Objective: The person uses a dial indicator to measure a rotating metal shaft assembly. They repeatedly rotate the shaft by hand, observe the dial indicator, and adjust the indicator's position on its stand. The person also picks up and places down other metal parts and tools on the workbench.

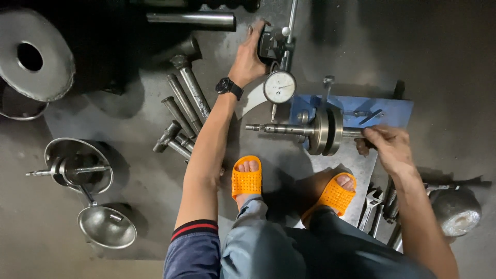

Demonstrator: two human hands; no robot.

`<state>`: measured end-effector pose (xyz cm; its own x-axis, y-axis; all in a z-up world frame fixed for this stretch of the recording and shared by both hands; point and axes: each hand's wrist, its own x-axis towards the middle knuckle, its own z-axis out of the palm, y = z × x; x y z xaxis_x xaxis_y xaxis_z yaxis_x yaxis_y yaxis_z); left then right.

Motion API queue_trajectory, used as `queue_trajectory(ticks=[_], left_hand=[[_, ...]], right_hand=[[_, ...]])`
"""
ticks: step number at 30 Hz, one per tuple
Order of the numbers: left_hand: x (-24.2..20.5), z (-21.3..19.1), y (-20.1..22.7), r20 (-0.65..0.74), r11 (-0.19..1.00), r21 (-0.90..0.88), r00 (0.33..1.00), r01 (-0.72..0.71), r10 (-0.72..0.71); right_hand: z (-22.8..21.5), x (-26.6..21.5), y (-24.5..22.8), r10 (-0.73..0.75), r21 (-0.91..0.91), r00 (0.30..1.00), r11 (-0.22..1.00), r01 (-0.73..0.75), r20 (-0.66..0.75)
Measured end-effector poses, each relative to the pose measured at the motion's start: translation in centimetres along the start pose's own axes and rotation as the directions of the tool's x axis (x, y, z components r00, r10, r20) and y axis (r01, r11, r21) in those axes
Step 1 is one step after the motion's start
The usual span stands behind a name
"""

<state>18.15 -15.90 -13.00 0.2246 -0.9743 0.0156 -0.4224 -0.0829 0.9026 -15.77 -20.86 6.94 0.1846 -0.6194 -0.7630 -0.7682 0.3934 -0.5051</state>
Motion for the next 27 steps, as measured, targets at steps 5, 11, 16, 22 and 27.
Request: queue_trajectory(ticks=[5,11,16,22,27], left_hand=[[-0.1,0.1,-0.2,-0.018,0.999,0.004,0.998,-0.054,0.054],[0.0,0.1,-0.2,0.013,1.000,0.026,1.000,0.002,-0.003],[-0.1,0.0,-0.3,0.007,0.999,0.001,0.999,-0.032,0.032],[-0.1,0.1,-0.6,0.002,0.999,0.028,1.000,-0.027,0.027],[-0.1,0.2,-0.5,0.002,1.000,0.016,1.000,-0.008,0.008]], right_hand=[[-0.3,0.4,1.3,-0.092,0.107,0.995,0.990,0.086,0.049],[-0.4,-0.2,-0.1,-0.056,0.057,0.998,0.997,0.054,0.026],[0.1,-1.0,-1.9,-0.033,-0.013,0.999,0.999,0.033,0.005],[0.3,0.3,2.1,-0.323,0.441,0.941,0.862,0.248,0.101],[0.5,-0.2,0.7,0.000,-0.098,0.996,0.995,-0.008,-0.085]])
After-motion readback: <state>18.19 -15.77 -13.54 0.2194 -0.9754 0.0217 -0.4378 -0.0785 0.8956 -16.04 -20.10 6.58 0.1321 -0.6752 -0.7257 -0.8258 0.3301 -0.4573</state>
